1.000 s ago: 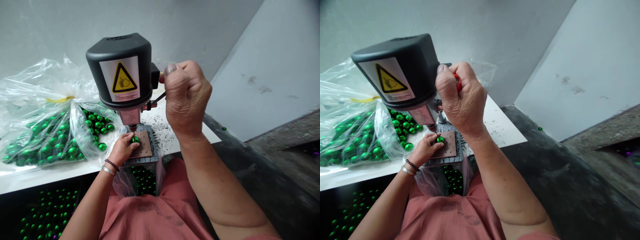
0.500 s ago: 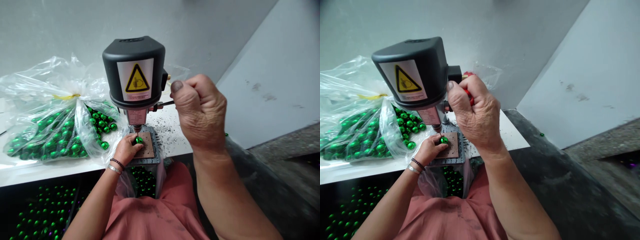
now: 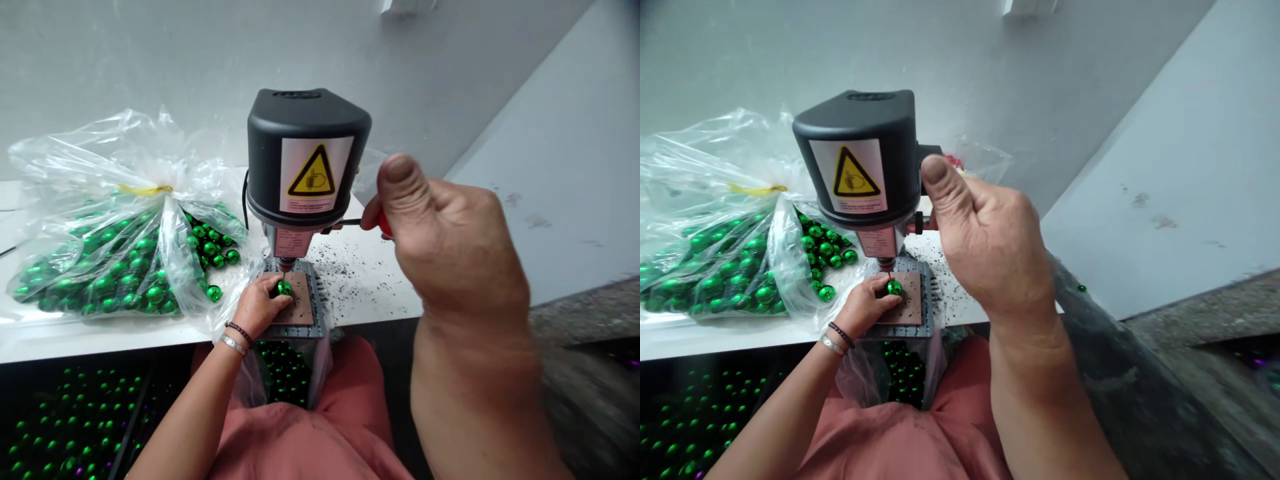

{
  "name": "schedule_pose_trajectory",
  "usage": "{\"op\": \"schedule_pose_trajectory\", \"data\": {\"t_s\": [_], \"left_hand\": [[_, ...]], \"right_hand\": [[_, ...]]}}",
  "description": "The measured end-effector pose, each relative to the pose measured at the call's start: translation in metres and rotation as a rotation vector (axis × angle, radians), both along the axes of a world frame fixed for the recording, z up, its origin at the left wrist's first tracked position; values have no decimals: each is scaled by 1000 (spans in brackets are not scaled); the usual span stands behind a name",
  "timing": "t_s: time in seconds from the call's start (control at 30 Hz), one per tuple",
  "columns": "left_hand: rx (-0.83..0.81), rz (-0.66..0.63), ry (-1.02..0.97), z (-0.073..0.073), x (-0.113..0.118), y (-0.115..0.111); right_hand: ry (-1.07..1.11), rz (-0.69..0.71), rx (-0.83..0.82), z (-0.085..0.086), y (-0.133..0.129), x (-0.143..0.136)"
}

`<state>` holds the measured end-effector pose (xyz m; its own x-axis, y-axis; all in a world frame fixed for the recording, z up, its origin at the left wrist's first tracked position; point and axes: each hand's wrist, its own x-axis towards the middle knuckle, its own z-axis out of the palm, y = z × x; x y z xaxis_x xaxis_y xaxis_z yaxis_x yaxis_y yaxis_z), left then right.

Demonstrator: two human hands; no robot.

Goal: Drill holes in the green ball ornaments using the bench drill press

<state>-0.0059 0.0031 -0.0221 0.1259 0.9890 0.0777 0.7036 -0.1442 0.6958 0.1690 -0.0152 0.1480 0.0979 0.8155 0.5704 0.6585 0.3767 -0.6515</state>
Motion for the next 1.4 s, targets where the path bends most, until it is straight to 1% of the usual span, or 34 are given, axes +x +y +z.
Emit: {"op": "schedule_pose_trajectory", "data": {"t_s": [0.1,0.27,0.37,0.53,0.73,0.93,1.03,1.1,1.17,1.2,1.23,1.27,1.3,1.37,1.4], "left_hand": [[5,9,0,0,0,0],[0,17,-12,-2,0,0],[5,17,-18,-2,1,0],[4,33,-25,-3,1,-1],[7,61,-10,-5,2,-2],[7,60,-15,-4,2,-3],[10,63,-17,-3,3,-3],[9,68,-19,-3,3,-4],[12,65,-20,-2,3,-4],[19,56,-19,-1,3,-5],[30,46,-20,-1,3,-5],[44,36,-23,-1,3,-5],[55,27,-29,-1,3,-5],[62,21,-48,-3,3,-6],[61,24,-62,-4,2,-7]], "right_hand": [[36,-57,92,-16,-5,-6],[73,-123,216,-48,-11,-11],[72,-148,286,-62,-13,-13],[83,-136,350,-72,-11,-16],[24,-203,418,-87,-10,-17],[53,-238,484,-97,-7,-20],[71,-245,486,-109,-6,-20],[99,-212,456,-119,-6,-21],[141,-185,435,-125,-6,-22],[165,-185,442,-123,-7,-22],[184,-195,459,-118,-6,-23],[196,-215,489,-109,-6,-23],[200,-235,517,-98,-4,-24],[177,-257,546,-69,1,-24],[172,-243,515,-54,5,-23]]}}
